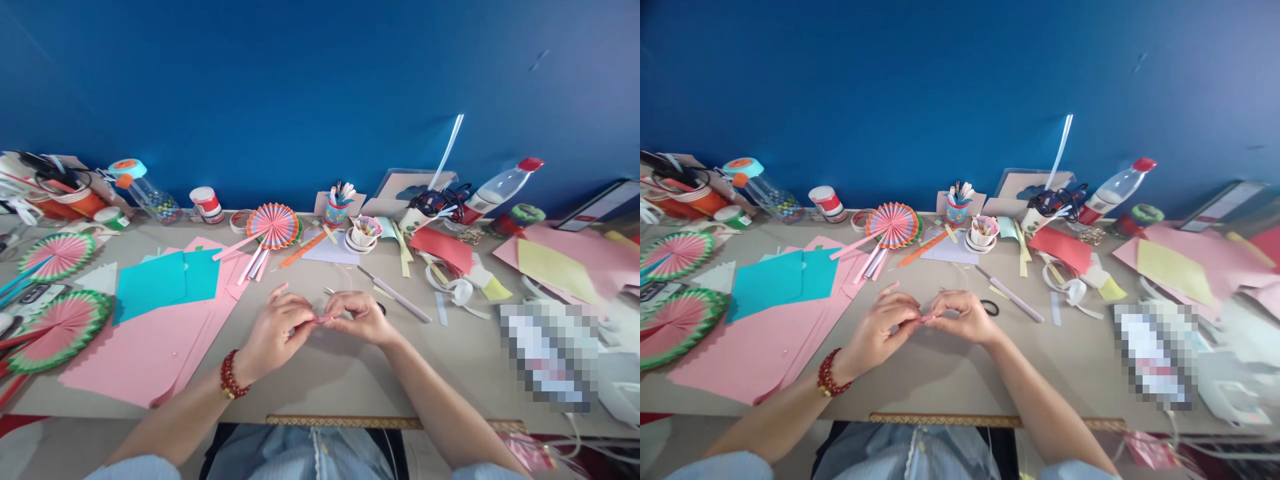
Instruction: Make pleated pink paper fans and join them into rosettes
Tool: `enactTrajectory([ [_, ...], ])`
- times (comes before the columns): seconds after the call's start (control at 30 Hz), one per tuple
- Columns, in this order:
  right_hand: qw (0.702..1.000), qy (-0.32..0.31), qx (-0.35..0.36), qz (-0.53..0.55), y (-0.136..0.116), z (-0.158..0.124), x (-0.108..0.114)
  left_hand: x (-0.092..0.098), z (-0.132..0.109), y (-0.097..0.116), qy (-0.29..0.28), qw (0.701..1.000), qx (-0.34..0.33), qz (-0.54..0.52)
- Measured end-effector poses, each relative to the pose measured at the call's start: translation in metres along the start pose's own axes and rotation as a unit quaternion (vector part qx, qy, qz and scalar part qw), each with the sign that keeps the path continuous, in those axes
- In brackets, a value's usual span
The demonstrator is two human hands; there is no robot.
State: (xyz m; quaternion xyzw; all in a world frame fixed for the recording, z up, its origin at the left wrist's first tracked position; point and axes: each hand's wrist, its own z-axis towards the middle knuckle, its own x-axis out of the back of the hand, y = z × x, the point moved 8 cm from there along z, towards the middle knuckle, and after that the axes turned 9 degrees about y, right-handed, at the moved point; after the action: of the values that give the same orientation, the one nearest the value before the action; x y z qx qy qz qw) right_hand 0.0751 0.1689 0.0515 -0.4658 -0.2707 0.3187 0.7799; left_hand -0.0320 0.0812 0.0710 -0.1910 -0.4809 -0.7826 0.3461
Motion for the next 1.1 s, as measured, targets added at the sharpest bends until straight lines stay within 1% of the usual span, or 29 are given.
enactTrajectory([
  [0.1, 1.0, 0.003, 0.002, -0.011, -0.002, 0.001, 0.001, 0.0, 0.0, 0.0, -0.001, 1.0, 0.003, 0.002],
  [0.17, 1.0, -0.008, -0.003, -0.024, -0.001, 0.001, 0.001, 0.0, -0.001, -0.001, -0.002, 1.0, 0.003, 0.004],
  [0.3, 0.998, -0.036, -0.038, -0.039, 0.009, 0.001, 0.0, -0.002, -0.002, -0.004, -0.001, 1.0, 0.005, 0.011],
  [0.57, 0.998, -0.001, -0.055, -0.003, 0.021, 0.0, 0.009, -0.002, -0.004, 0.002, -0.013, 0.999, -0.038, 0.012],
  [0.77, 0.998, 0.02, -0.054, 0.0, 0.023, -0.001, 0.016, -0.003, -0.012, -0.01, -0.007, 1.0, 0.014, 0.003],
  [0.93, 0.999, 0.024, -0.038, -0.023, 0.022, 0.001, 0.019, -0.007, -0.013, -0.011, -0.015, 1.0, 0.005, 0.001],
  [1.1, 0.998, 0.014, -0.043, -0.036, 0.022, 0.001, 0.02, -0.008, -0.014, -0.012, -0.003, 1.0, -0.008, 0.009],
])
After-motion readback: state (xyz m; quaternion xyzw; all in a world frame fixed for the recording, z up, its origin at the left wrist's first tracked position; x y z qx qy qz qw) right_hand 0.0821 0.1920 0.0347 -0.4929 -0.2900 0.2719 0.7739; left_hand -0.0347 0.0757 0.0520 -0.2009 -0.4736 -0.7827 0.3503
